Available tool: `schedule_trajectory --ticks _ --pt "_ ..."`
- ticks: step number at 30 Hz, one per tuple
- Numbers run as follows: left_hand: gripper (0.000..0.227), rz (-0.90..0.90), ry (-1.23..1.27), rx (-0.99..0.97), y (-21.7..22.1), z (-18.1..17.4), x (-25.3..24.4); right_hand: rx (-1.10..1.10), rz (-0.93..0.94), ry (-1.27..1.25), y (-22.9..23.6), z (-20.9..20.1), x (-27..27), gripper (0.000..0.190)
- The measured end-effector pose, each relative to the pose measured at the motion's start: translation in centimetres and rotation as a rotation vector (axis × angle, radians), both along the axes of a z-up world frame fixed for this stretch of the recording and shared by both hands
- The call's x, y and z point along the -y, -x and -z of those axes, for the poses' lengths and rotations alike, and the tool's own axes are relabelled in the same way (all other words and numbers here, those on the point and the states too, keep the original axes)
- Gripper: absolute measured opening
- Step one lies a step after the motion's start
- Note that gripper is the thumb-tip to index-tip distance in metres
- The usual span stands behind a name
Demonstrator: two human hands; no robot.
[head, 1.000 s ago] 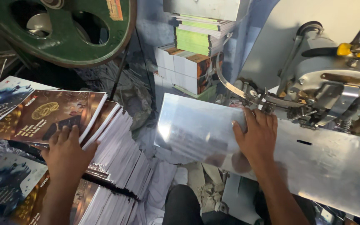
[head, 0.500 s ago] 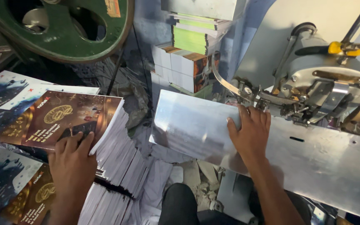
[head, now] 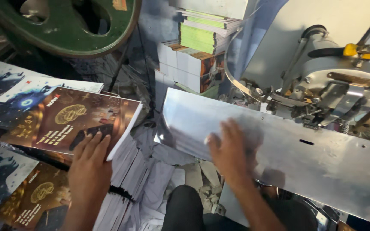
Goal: The person places individual book covers onto a binding machine, aligns them, and operates the machine to secure the binding. Finished books are removed and stacked nearby. The process is repeated for multiple covers.
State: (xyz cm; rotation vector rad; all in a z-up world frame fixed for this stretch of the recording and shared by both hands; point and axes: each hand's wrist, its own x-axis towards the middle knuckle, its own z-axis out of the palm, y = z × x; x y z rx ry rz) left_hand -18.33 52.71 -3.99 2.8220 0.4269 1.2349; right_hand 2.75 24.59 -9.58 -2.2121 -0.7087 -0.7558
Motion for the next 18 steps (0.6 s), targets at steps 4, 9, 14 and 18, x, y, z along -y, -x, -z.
schedule_trajectory --ticks 4,9,14,18 --pt "0.055 0.002 -0.001 0.014 -0.2 -0.3 1.4 -0.326 -0.353 -0.159 4.7 1.3 -5.9 0.064" --pt "0.055 -0.004 0.004 0.024 -0.2 0.0 3.4 -1.304 -0.818 -0.707 6.4 -0.2 -11.5 0.063" --pt "0.059 0.024 0.018 0.038 0.0 0.8 5.5 -1.668 -1.020 -0.928 6.5 -1.7 -14.5 0.046" --pt "0.069 -0.013 0.129 -0.006 0.4 1.8 6.3 -1.623 -0.820 -0.815 6.3 -1.3 -15.2 0.034"
